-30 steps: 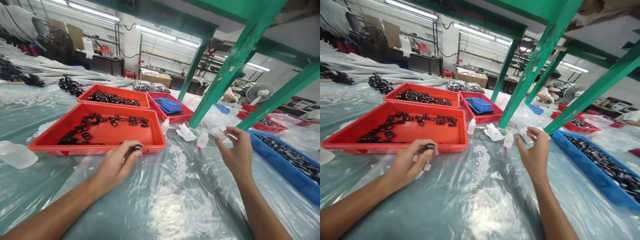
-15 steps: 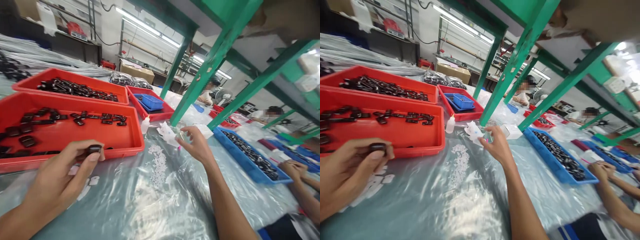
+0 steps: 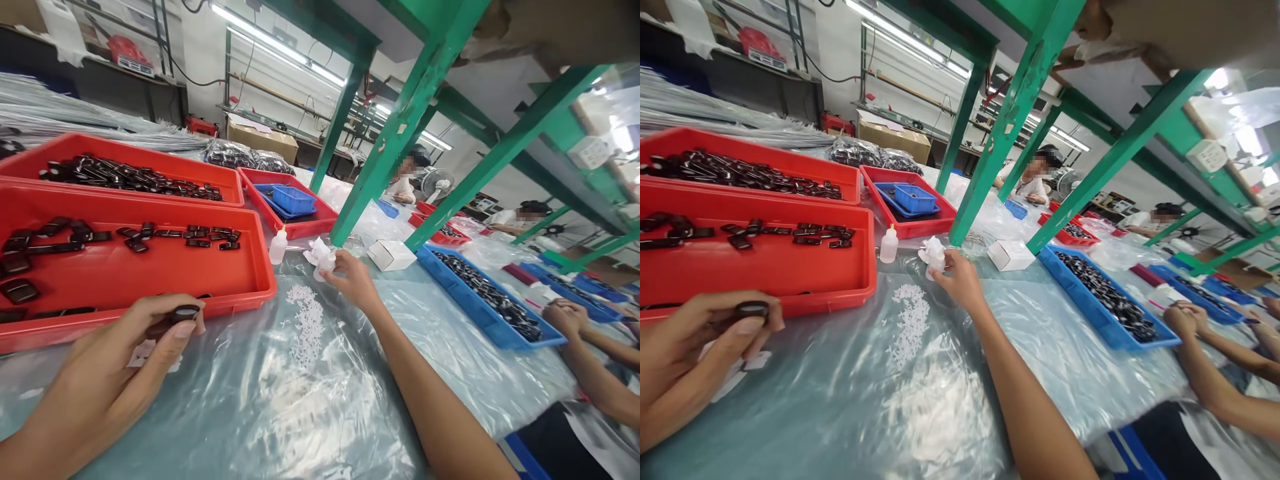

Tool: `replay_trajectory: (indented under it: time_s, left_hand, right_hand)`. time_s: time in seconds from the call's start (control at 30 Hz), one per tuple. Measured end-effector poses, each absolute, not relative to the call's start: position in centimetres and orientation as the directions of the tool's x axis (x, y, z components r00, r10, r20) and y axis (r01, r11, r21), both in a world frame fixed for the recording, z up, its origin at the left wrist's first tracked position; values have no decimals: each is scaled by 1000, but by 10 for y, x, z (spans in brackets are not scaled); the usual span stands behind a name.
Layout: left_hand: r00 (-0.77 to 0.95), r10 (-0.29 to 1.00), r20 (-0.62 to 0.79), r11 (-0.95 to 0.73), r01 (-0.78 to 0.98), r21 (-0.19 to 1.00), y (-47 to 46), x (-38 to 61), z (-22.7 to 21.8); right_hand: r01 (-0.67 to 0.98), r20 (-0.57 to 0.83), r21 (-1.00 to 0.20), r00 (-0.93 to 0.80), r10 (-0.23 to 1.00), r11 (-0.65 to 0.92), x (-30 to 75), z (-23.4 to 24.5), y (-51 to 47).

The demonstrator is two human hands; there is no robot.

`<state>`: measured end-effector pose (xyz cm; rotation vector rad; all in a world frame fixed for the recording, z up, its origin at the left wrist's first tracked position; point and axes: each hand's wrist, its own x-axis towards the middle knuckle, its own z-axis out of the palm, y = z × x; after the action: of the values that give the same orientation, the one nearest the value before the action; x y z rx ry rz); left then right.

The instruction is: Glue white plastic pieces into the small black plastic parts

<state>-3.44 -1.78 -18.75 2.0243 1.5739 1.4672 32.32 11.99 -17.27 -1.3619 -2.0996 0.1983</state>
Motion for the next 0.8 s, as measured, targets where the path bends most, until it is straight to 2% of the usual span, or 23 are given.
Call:
replay_trajectory:
  time_s: [0.1,0.2,0.27,0.33,0.4,0.47,0.53,0.63,0.73,0.8]
  left_hand:
    - [21,793,609,-500,593,631,-16,-38,-183]
    - [-30,763,646,-540,519,663,-12,-43,-178]
    - [-82,732,676,-570,471,674,-7,-45,-175]
    - [-110,710,696,-586,457,670,-4,-46,-172]
    - [-107,709,697,-584,464,666,-2,-45,-170]
    - [-89,726,682,-577,462,674,-3,-44,-168]
    - [-69,746,663,-568,454,686,-5,-42,-167]
    - [-35,761,648,-572,435,696,-8,-40,-166]
    - [5,762,647,-586,429,687,-9,-39,-167]
    - [28,758,651,-597,432,676,-10,-38,-167]
  right_hand:
    - [748,524,-423,-257,812,510,319,-175,119]
    - [712,693,-359,-229,683,603,301,-163,96]
    - [651,746,-307,-288,600,694,274,-154,69]
    - [528,693,-247,-490,529,812,239,-151,41]
    - [392,566,-193,-704,429,899,201,-153,18]
    - [320,434,-144,-830,350,936,170,-159,6]
    - [321,325,-88,-885,332,943,149,-164,5]
    - [378,215,-21,-902,373,926,135,-168,9]
    - [410,205,-22,-891,405,912,129,-171,9]
    - [407,240,-63,-880,410,911,130,-174,6]
